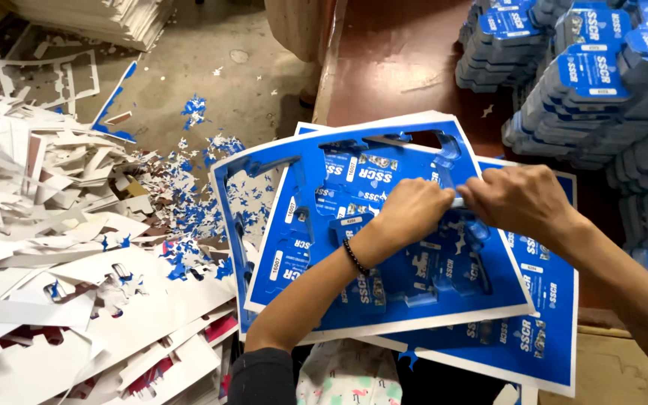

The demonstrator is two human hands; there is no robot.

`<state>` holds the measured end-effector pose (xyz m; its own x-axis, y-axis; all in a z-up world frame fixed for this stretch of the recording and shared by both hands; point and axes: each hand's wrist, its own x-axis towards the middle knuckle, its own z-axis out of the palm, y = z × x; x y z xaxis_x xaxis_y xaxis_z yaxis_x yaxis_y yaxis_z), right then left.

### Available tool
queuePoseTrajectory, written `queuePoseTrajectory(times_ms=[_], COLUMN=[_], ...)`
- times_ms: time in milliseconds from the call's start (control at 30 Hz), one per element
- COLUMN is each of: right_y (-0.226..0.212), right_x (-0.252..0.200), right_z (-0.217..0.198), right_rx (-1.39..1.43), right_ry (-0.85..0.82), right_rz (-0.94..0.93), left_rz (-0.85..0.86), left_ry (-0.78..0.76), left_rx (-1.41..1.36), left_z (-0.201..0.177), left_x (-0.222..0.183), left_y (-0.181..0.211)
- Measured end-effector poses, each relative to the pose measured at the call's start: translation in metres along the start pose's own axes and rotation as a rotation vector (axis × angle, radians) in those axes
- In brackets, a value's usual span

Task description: The person removes blue printed cards from a large die-cut white sheet by hand, placing the cards into a stack and setting the remaining waste sheet aside.

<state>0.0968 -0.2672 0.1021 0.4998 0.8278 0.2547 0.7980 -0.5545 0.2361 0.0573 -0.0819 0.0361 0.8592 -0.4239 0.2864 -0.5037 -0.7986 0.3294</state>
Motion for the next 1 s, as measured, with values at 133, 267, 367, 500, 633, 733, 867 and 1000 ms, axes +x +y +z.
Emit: queuePoseTrajectory(times_ms=[133, 267, 367, 500, 633, 733, 867, 1000], right_y=[0.003, 0.002, 0.006, 0.002, -0.009, -0.016, -0.009, 0.002], right_x=[0.006, -0.001, -0.004, -0.007, -0.014, -0.023, -0.014, 0.001], right_z=[0.015, 0.018, 0.013, 0.004, -0.004, -0.001, 0.01, 0.035], right_rx=[0.201, 0.351, 0.305, 0.07, 0.117, -0.081, -0.099, 0.07], right_ry=[0.28, -0.02, -0.194, -0.298, 0.042, 0.362, 0.543, 0.649], right_rz=[0.159, 0.45, 0.475, 0.312, -0.09, -0.41, -0.326, 0.018], left_rz=[-0.174, -0.244, -0.181, -0.113, 0.165, 0.262, 0.214, 0.106], left_ry=[0.127, 0.161, 0.149, 0.125, -0.04, -0.31, -0.326, -0.315], left_rx=[-0.038, 0.113, 0.195, 0.123, 0.008, -0.159, -0.111, -0.133], left_z=[0.003, 0.03, 0.045, 0.04, 0.006, -0.007, -0.006, 0.01], left_x=[-0.003, -0.009, -0.013, -0.015, 0.006, 0.026, 0.033, 0.044], left_y=[0.015, 0.036, 0.043, 0.037, -0.001, -0.027, -0.034, -0.046])
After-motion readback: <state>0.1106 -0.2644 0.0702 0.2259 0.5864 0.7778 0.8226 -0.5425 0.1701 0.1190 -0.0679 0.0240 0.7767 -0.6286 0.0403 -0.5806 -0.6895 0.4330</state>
